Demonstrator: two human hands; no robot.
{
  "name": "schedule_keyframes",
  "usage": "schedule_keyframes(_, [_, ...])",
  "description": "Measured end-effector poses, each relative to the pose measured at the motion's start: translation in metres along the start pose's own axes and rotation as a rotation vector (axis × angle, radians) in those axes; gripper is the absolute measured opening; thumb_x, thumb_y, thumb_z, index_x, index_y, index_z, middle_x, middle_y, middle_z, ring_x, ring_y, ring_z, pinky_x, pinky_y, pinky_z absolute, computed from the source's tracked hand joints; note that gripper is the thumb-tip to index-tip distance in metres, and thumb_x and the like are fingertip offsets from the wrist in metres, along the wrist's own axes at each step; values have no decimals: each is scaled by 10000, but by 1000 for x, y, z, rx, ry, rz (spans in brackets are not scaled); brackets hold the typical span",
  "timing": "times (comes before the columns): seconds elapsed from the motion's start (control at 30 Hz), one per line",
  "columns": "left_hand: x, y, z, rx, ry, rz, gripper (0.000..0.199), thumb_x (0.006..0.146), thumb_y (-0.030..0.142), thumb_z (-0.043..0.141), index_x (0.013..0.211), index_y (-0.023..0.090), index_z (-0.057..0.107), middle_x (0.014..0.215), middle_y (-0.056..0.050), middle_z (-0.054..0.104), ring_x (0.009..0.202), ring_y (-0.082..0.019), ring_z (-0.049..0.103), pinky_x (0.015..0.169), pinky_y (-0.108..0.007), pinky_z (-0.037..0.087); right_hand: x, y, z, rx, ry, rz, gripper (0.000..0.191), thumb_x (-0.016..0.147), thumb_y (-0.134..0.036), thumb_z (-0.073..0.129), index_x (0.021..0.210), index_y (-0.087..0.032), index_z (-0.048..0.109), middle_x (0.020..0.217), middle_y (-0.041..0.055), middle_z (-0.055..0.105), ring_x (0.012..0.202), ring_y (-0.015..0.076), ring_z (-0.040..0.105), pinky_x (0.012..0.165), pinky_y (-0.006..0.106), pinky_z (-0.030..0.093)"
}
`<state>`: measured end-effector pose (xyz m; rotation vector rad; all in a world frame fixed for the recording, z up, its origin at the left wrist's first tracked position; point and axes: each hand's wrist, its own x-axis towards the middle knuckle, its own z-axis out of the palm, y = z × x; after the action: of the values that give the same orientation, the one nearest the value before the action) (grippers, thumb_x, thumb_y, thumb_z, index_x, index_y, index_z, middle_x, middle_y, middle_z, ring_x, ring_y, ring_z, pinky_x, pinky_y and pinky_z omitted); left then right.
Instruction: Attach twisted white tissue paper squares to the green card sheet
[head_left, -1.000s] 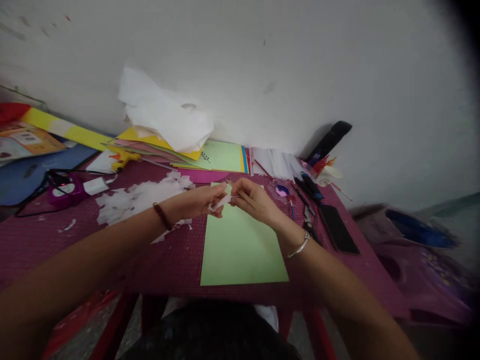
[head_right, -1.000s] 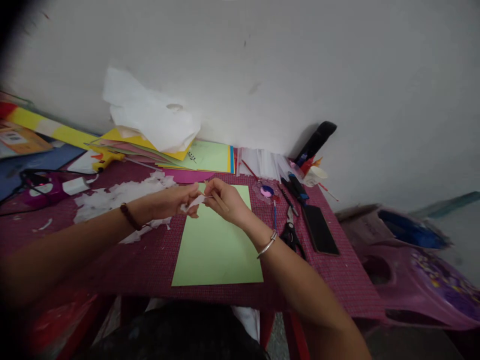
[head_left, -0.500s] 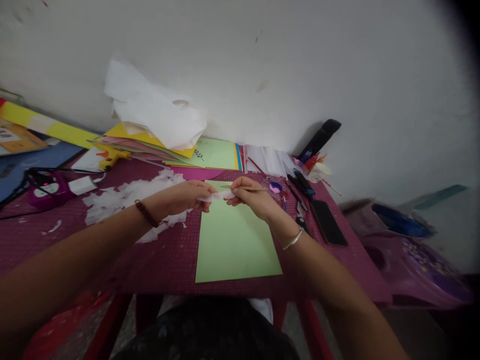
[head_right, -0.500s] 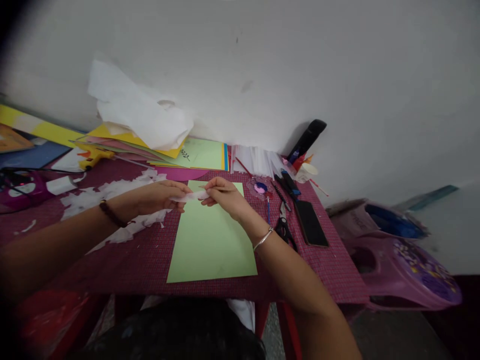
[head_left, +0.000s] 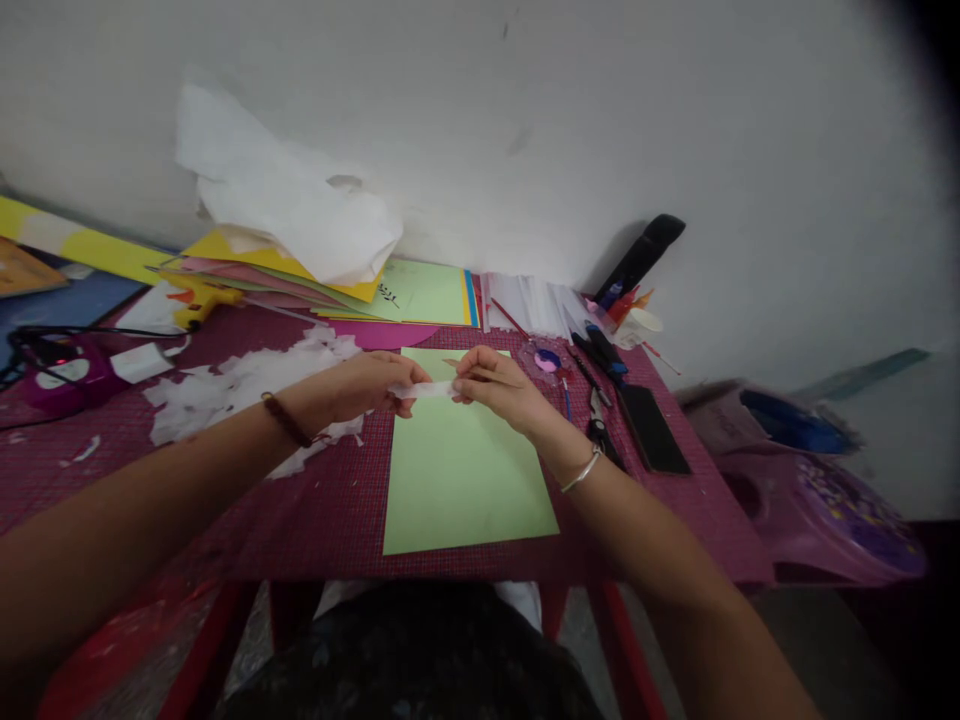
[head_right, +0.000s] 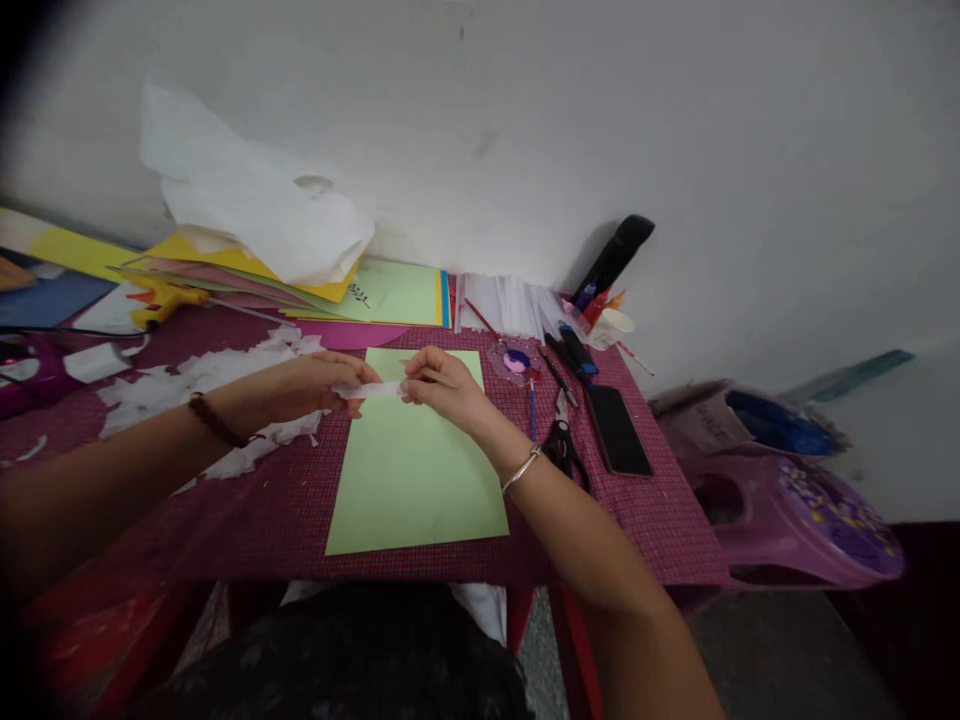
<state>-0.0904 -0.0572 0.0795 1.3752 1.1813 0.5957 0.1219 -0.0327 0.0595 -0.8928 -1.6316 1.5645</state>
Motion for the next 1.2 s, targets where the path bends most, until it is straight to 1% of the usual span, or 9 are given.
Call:
schedule_keyframes(0.13, [4,4,5,39,-95,-29,293,793,418,524,667,163,594,563,-24,549,525,-120,481,497,-240,330,-3,1,-1,-23,-43,-35,232,697,-218,685,827,-189,495,648,-43,599,608,97,556,564,232,374])
schedule_keyframes(0.23, [11,2,9,149,-109,-9,338,768,473,607,634,165,577,537,10,501,498,-98,453,488,-228,306,-5,1,-2,-37,-58,-33,239,708,-240,684,837,-200,486,677,-40,596,640,110,571,588,248,392])
schedule_keyframes(0.5, [15,10,21,129,-43,-4,201,686,330,699,617,157,623,541,21,506,516,-91,418,504,-234,333,-7,4,-3,-76,-4,-38,227,705,-252,682,820,-205,492,654,-44,579,599,106,538,556,247,363])
schedule_keyframes(0.67, [13,-3,10,135,-25,-19,195,693,330,701,639,161,619,542,23,506,499,-82,396,474,-226,291,-7,9,-6,-89,31,-20,221,698,-243,669,797,-209,474,663,-46,569,608,106,529,567,250,374])
schedule_keyframes(0.77, [9,-12,0,70,19,-67,255,738,412,682,717,166,618,495,44,421,453,-73,325,437,-223,233,-8,14,-12,-157,-1,-39,213,717,-249,668,794,-206,474,668,-49,540,604,103,499,572,250,373])
schedule_keyframes(0.9, [3,-13,-6,-184,6,-176,473,837,605,458,830,158,613,525,38,379,438,-80,293,403,-228,217,-9,19,-15,-417,-68,-120,144,786,-295,640,794,-198,534,727,-21,563,671,126,518,623,268,395])
schedule_keyframes(1.0, [-1,-8,-6,-230,-25,-245,352,811,494,498,737,158,574,576,11,443,468,-88,364,400,-227,259,-8,19,-10,-359,23,-170,156,887,-344,516,821,-204,534,790,7,630,807,157,607,757,308,444])
schedule_keyframes(1.1, [-4,-5,-2,-135,-41,-190,123,706,260,607,772,159,584,626,14,498,506,-76,413,449,-213,319,-7,17,-2,-199,68,-138,173,934,-360,431,873,-213,501,772,18,666,835,163,654,824,344,464])
schedule_keyframes(1.2, [-6,-4,5,-28,-21,-84,306,679,188,620,983,184,596,644,35,530,505,-69,434,478,-209,332,-9,14,5,-78,69,-88,178,900,-395,510,882,-219,490,787,24,663,828,161,652,812,343,477])
